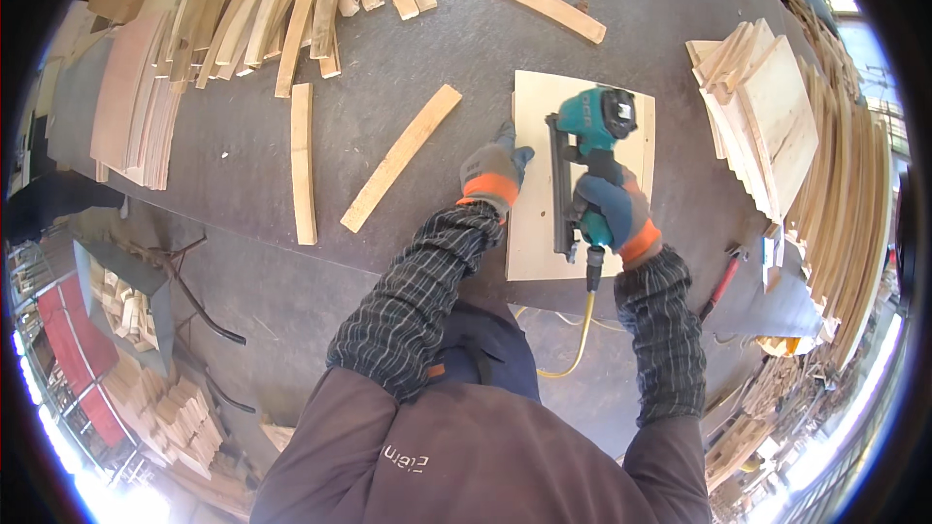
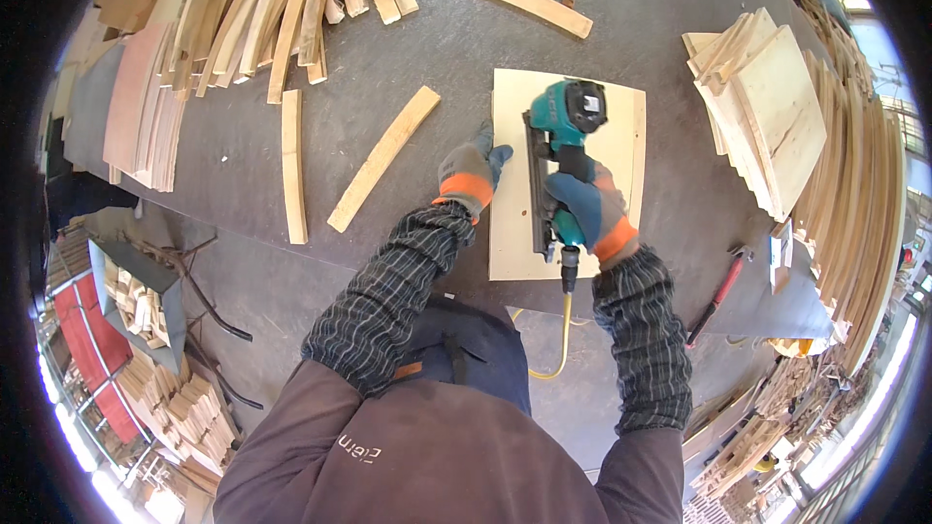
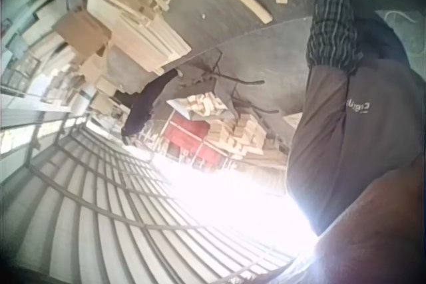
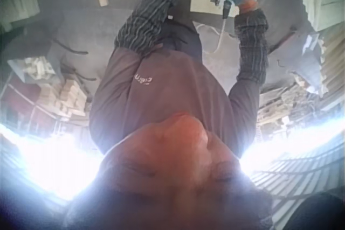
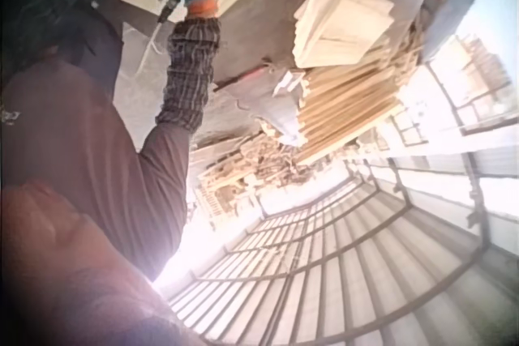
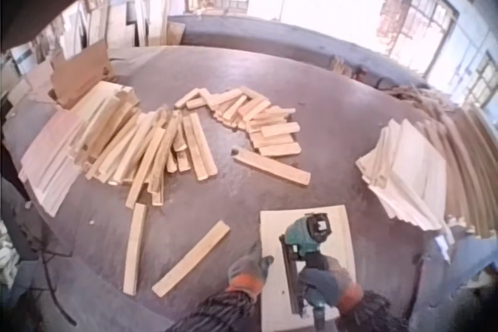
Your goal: Assembling a wooden frame by nailing wooden strips to a plywood base using a pneumatic nail gun.
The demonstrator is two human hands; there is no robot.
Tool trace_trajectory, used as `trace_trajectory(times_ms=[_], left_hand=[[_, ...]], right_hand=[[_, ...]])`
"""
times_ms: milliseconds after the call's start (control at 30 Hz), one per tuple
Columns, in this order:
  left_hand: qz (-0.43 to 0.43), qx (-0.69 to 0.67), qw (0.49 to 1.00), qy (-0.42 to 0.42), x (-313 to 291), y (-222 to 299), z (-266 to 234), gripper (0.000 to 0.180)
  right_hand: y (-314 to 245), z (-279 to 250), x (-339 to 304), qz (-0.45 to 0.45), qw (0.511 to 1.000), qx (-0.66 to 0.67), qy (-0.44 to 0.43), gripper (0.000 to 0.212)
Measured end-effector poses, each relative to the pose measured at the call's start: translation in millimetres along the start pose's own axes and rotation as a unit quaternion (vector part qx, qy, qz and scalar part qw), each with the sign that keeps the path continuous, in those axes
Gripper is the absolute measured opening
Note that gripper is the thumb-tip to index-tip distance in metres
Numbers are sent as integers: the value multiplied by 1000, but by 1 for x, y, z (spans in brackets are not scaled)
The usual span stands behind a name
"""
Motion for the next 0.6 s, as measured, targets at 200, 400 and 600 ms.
trace_trajectory(times_ms=[200,400,600], left_hand=[[-20,-26,999,-24,2,1,-4,58],[-24,-28,999,-28,5,-3,-2,56],[-57,-50,995,-65,4,2,-5,54]], right_hand=[[-1,13,44,0,999,-22,-25,16],[-4,15,49,6,998,-59,9,16],[0,12,46,12,1000,-24,8,17]])
Point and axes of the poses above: each hand's wrist, its own x-axis towards the middle knuckle, its own z-axis out of the palm, y = z × x, the point moved 7 cm from there along x, towards the middle knuckle, and after that the axes turned 4 degrees about -z, right-handed, at the moved point
